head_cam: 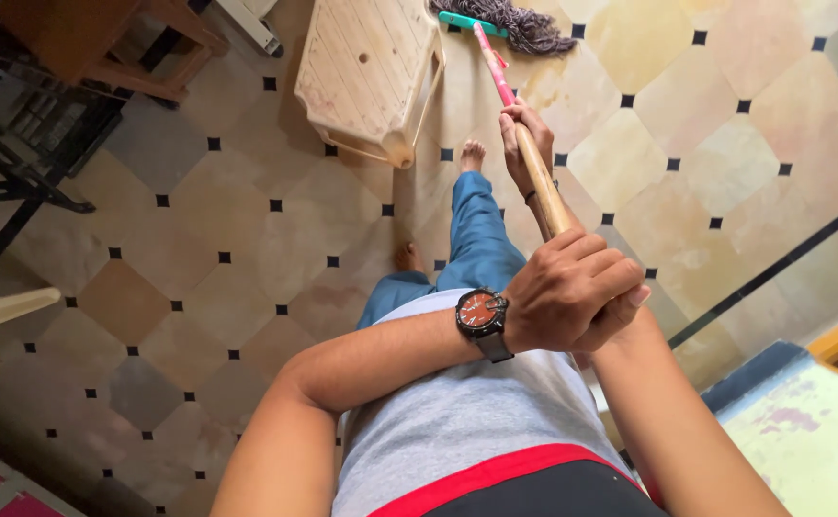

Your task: The person is mopping the tiled floor using a wet mop and a bucket of water.

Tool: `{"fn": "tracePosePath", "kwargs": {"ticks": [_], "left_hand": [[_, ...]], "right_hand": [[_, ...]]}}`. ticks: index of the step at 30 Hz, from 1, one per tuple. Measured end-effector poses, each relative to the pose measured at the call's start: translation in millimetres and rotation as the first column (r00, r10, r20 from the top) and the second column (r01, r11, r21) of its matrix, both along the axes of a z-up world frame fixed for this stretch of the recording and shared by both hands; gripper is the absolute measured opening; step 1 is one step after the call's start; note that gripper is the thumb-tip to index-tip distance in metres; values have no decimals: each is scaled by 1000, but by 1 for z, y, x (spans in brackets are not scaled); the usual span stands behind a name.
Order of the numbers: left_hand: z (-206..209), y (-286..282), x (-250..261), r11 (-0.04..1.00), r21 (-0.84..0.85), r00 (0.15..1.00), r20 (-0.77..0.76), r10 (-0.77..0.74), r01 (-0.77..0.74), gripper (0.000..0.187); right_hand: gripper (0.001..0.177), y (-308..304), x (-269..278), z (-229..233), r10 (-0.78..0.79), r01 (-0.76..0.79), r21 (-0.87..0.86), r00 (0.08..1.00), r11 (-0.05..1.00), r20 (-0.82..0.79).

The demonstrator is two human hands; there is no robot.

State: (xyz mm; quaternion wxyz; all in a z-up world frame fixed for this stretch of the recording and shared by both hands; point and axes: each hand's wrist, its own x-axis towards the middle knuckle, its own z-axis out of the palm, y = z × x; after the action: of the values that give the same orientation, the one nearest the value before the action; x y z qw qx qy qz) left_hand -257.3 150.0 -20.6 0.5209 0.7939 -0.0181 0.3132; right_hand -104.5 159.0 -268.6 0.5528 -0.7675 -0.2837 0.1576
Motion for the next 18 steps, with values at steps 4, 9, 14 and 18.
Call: {"fn": "tracePosePath", "kwargs": {"ticks": [4,9,14,18], "left_hand": [[-3,23,56,1000,25,999,-29,20,-19,13],[-18,38,134,997,72,999,-43,16,-13,11],[-26,53,200,988,149,994,-98,53,-38,11],[-42,64,232,978,187,987,-113,117,-95,11]], "right_hand": [[10,25,64,-16,91,-100,43,981,994,172],[18,38,150,-24,197,-188,-101,975,977,98],[36,50,217,-6,272,-182,-421,948,889,164],[31,55,236,4,260,-211,-175,905,962,338]]}}
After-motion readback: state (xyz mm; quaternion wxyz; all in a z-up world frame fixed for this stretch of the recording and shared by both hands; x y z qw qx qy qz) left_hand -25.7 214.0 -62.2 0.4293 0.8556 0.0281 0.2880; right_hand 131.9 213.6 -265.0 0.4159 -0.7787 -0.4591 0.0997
